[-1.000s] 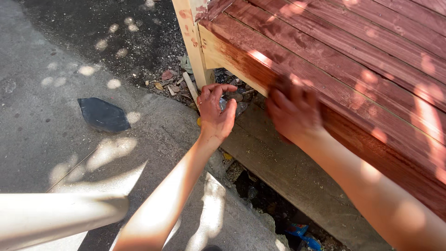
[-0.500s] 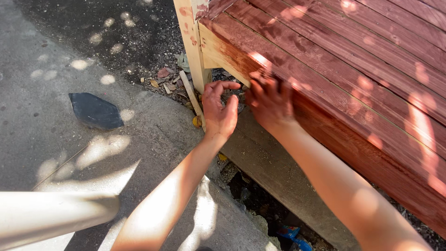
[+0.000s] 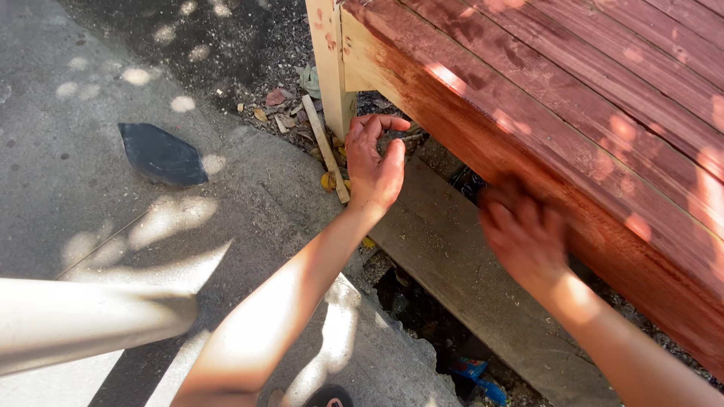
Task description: The person dips a cloth into a container of reddish-brown wood stain and rubs the stain by hand onto the slats, edges, legs and side panels of a wooden bench-like structure, working over the top surface first and then the legs, corners and side boards.
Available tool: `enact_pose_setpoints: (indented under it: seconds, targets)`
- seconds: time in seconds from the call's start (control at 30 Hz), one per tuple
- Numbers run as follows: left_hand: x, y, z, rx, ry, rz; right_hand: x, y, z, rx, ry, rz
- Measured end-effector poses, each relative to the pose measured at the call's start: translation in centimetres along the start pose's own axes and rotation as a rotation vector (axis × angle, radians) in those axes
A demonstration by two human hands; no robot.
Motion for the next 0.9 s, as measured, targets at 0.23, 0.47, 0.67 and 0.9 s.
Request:
enact_pose_setpoints:
  seconds: [0.23,0.47,0.67,0.9]
  targets:
    - [-0.1,-0.1,0.8,0.028,-0.009,-0.037,-2.9,-6.3,-4.0,0.015,0.057,0.074]
    - [-0.7,0.2,-1.4,-0.038,-0.021,0.0,4.4,8.2,6.7,0.158,-0.065,0.015]
    - [-0.7,0.1,-2.3,-0.106,-0.07,0.016,8.3,19.0,6.7,0.001,0.046,0.009]
    - [-1.4,-0.9,0.6,-0.011,0.018,0.043,1.1,6.0,1.4,0.089,0.142,0.097]
Point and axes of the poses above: each hand's wrist, its own y-axis towards the middle knuckle, its own z-axis out of the palm, x = y × z, the point moved 5 cm from there along y, towards the middle knuckle, and after that the axes turned 6 degrees about z, right-handed, at the moved point
